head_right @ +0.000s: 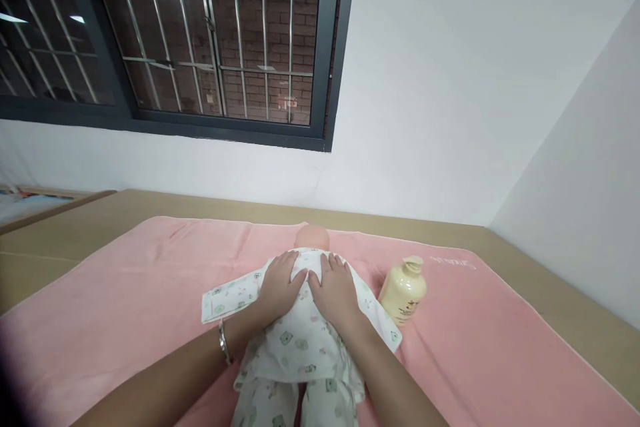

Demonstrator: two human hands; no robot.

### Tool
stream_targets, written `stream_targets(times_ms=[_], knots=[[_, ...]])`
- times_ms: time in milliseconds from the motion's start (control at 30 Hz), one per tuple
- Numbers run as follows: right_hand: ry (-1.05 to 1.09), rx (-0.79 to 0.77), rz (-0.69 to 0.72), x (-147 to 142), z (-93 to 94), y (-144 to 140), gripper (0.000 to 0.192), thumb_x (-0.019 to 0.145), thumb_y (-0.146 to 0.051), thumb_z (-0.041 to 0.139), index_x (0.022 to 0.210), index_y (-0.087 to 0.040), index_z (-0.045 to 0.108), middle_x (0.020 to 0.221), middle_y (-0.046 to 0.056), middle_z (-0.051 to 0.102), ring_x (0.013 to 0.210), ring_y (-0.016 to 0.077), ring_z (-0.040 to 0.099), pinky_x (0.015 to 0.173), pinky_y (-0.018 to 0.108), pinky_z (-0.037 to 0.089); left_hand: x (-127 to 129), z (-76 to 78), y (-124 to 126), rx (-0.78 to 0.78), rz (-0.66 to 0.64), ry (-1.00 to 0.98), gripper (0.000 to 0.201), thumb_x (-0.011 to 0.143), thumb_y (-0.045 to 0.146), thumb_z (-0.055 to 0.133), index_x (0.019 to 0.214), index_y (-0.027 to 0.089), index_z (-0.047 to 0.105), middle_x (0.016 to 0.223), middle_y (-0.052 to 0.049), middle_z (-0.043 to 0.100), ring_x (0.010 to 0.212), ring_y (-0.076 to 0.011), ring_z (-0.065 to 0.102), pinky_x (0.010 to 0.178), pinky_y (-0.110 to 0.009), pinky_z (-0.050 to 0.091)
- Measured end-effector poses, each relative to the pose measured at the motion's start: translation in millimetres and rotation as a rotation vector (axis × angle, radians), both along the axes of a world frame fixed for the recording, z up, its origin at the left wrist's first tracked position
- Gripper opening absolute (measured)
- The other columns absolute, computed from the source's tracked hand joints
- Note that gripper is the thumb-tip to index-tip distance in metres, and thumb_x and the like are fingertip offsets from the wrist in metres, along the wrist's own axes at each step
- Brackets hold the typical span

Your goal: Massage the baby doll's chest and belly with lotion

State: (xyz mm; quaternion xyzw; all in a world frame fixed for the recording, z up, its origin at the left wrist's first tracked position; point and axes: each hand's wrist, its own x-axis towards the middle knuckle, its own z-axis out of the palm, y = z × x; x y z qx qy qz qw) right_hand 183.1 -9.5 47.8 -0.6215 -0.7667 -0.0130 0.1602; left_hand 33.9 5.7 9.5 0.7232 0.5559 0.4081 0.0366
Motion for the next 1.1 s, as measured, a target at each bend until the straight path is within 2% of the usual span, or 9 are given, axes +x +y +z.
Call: stream_targets(times_ms=[200,567,633,733,800,867,967,1033,1100], knots=[[0.064,-0.021,-0.001,0,-3.8,0,0.056,0.097,-0.038,0.033,0.144,-0.009,0.043,0.148,0.017,0.045,0.14,0.0269,0.036,0.117,0.043,0.02,0,-1.0,-1,-0.008,0.002,-0.031,0.038,0.089,0.032,0.048,0.124,0.018,0.057,0.125,-0.011,0.064,0.12,-0.0272,0.055,0.107,-0.046,0.039],[0.026,-0.015,-0.001,-1,1.0,-3,0.056,0.098,-0.038,0.032,0.143,-0.007,0.044,0.147,0.018,0.046,0.138,0.0266,0.039,0.115,0.041,0.024,0,2.3,-3,-0.035,-0.006,-0.032,0.039,0.089,0.032,0.047,0.124,0.017,0.057,0.125,-0.011,0.064,0.12,-0.0267,0.055,0.107,-0.044,0.038],[-0.002,-0.006,-0.028,-5,4.9,-7,0.055,0.098,-0.039,0.032,0.141,-0.008,0.046,0.142,0.018,0.052,0.133,0.028,0.046,0.111,0.041,0.029,0,5.5,-4,-0.05,-0.003,-0.024,0.04,0.09,0.033,0.046,0.124,0.017,0.057,0.124,-0.01,0.064,0.12,-0.0264,0.055,0.107,-0.044,0.038],[-0.053,0.006,-0.117,-9,8.6,-11,0.05,0.098,-0.039,0.031,0.131,-0.011,0.055,0.122,0.018,0.064,0.116,0.0301,0.059,0.101,0.043,0.038,0,10.0,-7,-0.069,0.011,0.016,0.038,0.09,0.033,0.045,0.122,0.018,0.059,0.121,-0.01,0.066,0.116,-0.0269,0.057,0.105,-0.045,0.04],[-0.063,0.01,-0.122,-9,7.8,-9,0.049,0.098,-0.038,0.031,0.129,-0.011,0.056,0.12,0.019,0.065,0.115,0.0303,0.059,0.1,0.042,0.039,0,10.8,-7,-0.066,0.023,0.048,0.037,0.091,0.034,0.045,0.12,0.017,0.06,0.117,-0.011,0.068,0.113,-0.0279,0.059,0.102,-0.046,0.042],[-0.038,0.006,-0.05,-4,4.9,-3,0.051,0.097,-0.038,0.033,0.135,-0.01,0.052,0.133,0.019,0.058,0.126,0.0295,0.052,0.105,0.041,0.035,0,9.0,-5,-0.028,0.021,0.055,0.037,0.092,0.033,0.044,0.121,0.016,0.06,0.118,-0.011,0.068,0.113,-0.0279,0.059,0.102,-0.047,0.042],[0.013,-0.015,0.049,4,1.4,5,0.054,0.098,-0.037,0.033,0.143,-0.009,0.044,0.148,0.016,0.045,0.138,0.0262,0.039,0.113,0.038,0.027,0,3.9,-2,0.084,-0.054,0.05,0.035,0.095,0.029,0.04,0.121,0.019,0.062,0.121,-0.008,0.068,0.114,-0.0246,0.059,0.103,-0.045,0.044],[0.001,-0.009,0.063,3,2.3,3,0.053,0.099,-0.035,0.031,0.143,-0.009,0.044,0.148,0.016,0.045,0.138,0.026,0.039,0.113,0.039,0.027,0,1.7,-3,0.169,-0.097,0.062,0.034,0.096,0.025,0.037,0.116,0.02,0.065,0.119,-0.007,0.069,0.112,-0.0226,0.061,0.104,-0.043,0.044],[-0.056,0.014,0.03,-3,5.9,-6,0.05,0.099,-0.033,0.029,0.138,-0.009,0.049,0.138,0.019,0.055,0.13,0.0279,0.048,0.108,0.041,0.033,1,1.9,-6,0.227,-0.096,0.083,0.033,0.096,0.023,0.037,0.109,0.019,0.068,0.114,-0.008,0.071,0.109,-0.0224,0.062,0.102,-0.041,0.046]])
